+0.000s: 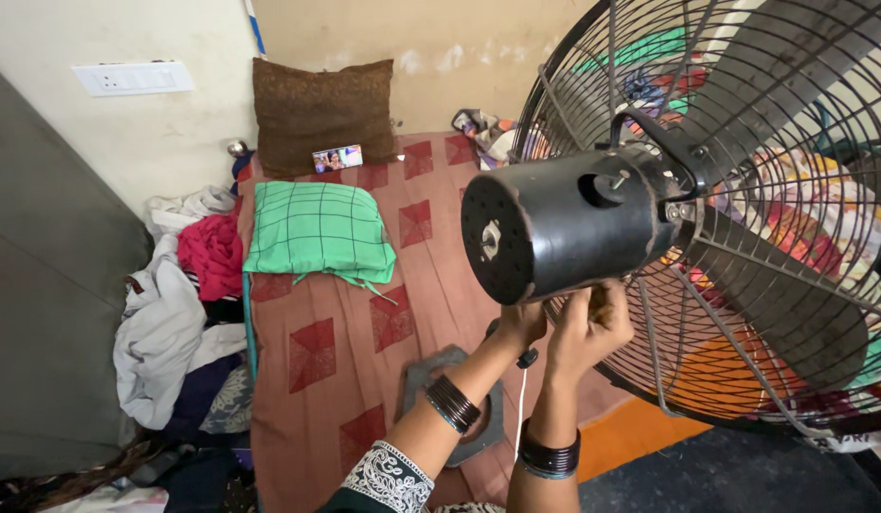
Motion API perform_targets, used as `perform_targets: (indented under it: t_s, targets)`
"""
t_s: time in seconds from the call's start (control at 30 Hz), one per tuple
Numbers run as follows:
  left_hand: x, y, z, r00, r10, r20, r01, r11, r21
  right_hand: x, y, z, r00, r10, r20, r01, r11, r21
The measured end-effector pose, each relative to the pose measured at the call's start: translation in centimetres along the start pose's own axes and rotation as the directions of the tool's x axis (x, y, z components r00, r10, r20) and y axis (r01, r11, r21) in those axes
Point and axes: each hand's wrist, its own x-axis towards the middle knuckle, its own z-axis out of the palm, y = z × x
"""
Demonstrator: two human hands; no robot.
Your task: The person reassembles a standing electric fan by hand. They attach the front grille to the fan head, align and secure it, then use a screwdriver to tighten a screw on the motor housing. The fan remains on a bed during the process.
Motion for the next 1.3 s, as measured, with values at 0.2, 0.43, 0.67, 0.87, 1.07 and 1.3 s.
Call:
perform_targets:
  t_s: [0.2,0.43,0.67,0.87,1.07,1.3]
  targets:
    - [0.1,0.5,-0.1,0.999,-0.052,0.009,0.052,0.995,-0.09,0.1,0.2,0.2,0.998,-0.042,-0.048,0.036,0.991,-0.127]
    - [-0.9,-0.6,0.4,0.997,-0.051,0.051,0.05,0.999,0.019,0.2,0.1,-0.2,0.995,-0.1,-0.018,0.096,0.982,-0.165]
    - [-1.4,-1.2,1.0,1.0,0.007,0.006,-0.007,1.0,0.013,0.3,0.3,0.0,0.994,-0.079,-0.073,0.065,0.982,-0.176]
    - [-1.3,-1.1,0.8,1.0,0.025,0.017,-0.026,0.998,0.061,0.5,0.2,-0.2,0.998,-0.065,-0.021,0.064,0.997,-0.048]
    - [-1.8,-1.4,1.1,0.997,0.003,0.076,-0.011,0.994,0.108,0.2,0.2,0.2,0.997,-0.045,-0.058,0.038,0.992,-0.119]
    - [-1.6,-1.1,0.9,0.996,-0.008,0.086,-0.001,0.994,0.108,0.2,0.9,-0.1,0.999,-0.043,-0.019,0.042,0.998,-0.056]
